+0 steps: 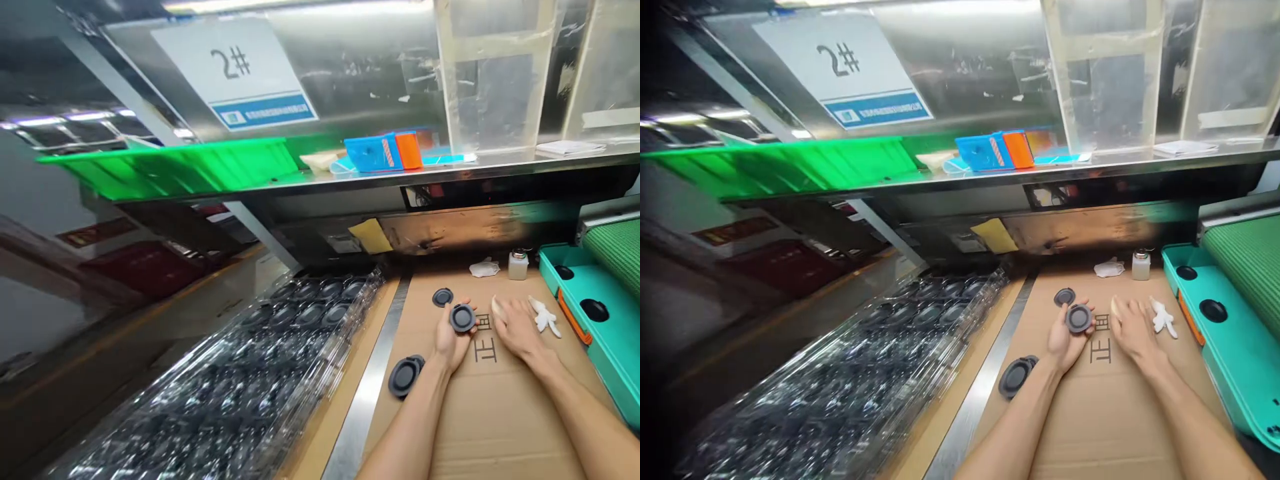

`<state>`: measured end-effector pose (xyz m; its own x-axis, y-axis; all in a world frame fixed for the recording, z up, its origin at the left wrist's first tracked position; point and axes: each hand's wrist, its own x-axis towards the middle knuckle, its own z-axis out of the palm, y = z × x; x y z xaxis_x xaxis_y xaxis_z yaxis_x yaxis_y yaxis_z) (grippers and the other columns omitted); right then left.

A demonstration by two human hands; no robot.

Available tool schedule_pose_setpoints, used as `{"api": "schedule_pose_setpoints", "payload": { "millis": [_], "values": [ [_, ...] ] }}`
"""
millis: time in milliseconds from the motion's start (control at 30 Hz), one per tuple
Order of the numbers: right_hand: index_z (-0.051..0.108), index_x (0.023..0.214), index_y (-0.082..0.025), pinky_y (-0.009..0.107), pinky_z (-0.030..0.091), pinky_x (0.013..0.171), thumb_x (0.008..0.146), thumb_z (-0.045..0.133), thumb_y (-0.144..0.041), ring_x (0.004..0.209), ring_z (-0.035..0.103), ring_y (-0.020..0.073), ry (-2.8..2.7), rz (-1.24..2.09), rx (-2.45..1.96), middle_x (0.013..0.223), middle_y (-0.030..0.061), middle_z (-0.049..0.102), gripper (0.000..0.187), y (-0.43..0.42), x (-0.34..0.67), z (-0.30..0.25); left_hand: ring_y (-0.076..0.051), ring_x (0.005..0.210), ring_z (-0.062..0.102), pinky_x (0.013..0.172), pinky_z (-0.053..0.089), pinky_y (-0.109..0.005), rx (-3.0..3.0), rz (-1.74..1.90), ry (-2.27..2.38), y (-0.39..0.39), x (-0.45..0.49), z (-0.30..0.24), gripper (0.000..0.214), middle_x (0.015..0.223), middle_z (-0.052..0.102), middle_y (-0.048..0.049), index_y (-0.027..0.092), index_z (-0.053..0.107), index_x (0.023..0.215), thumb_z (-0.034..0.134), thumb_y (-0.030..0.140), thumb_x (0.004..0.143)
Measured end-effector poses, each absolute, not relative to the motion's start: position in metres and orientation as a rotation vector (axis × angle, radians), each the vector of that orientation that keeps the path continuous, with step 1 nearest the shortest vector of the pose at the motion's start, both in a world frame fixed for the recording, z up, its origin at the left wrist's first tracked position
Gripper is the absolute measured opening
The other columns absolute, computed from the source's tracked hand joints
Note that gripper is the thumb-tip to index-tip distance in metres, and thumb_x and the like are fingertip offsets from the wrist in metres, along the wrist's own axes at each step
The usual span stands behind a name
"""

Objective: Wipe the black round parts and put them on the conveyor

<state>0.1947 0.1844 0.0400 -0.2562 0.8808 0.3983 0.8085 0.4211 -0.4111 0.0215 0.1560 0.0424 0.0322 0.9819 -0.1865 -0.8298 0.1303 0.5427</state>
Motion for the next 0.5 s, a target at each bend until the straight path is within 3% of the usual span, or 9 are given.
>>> {"api": "schedule_pose_setpoints", "payload": {
  "millis": [100,200,300,433,500],
  "values": [
    [0.062,0.125,-0.018,0.036,0.046,0.089,0.094,0.049,-0.045,0.104,0.059,0.0244,-1.857,0.345,-1.348,0.114,0.0107,0.067,0.042,0.17,0.173,0.04,-0.018,0.084,0.066,0.074,0.052,-0.029,0.314,1.404,0.539,0.152,0.031,0.038,0.029,0.099,0.069,-0.0109,0.012,0.064,0.107,0.049,0.034,0.097],
    [0.065,0.122,-0.017,0.038,0.047,0.091,0.096,0.047,-0.043,0.105,0.058,0.0254,-1.899,0.297,-1.275,0.116,0.0133,0.065,0.041,0.15,0.147,0.033,-0.021,0.098,0.067,0.093,0.051,-0.035,0.275,1.349,0.486,0.149,0.034,0.036,0.032,0.106,0.069,-0.013,0.012,0.066,0.101,0.044,0.036,0.099],
    [0.061,0.131,-0.015,0.041,0.045,0.095,0.098,0.043,-0.036,0.108,0.054,0.0274,-2.063,0.135,-1.21,0.126,0.0167,0.06,0.043,0.143,0.134,0.027,-0.024,0.104,0.066,0.1,0.049,-0.039,0.24,1.328,0.464,0.151,0.031,0.035,0.034,0.111,0.069,-0.0139,0.013,0.065,0.101,0.043,0.039,0.099],
    [0.064,0.126,-0.013,0.043,0.044,0.093,0.1,0.036,-0.03,0.103,0.056,0.0272,-2.07,0.032,-1.335,0.115,0.0177,0.065,0.042,0.152,0.137,0.029,-0.023,0.107,0.065,0.102,0.048,-0.037,0.253,1.362,0.477,0.155,0.031,0.033,0.025,0.11,0.069,-0.0133,0.012,0.065,0.104,0.047,0.028,0.097],
    [0.062,0.13,-0.014,0.042,0.043,0.094,0.101,0.036,-0.032,0.108,0.055,0.0274,-2.135,-0.001,-1.256,0.124,0.0177,0.062,0.043,0.156,0.139,0.031,-0.023,0.107,0.065,0.102,0.048,-0.036,0.228,1.36,0.483,0.157,0.033,0.033,0.023,0.109,0.069,-0.0133,0.012,0.065,0.1,0.05,0.029,0.096]
  ]
}}
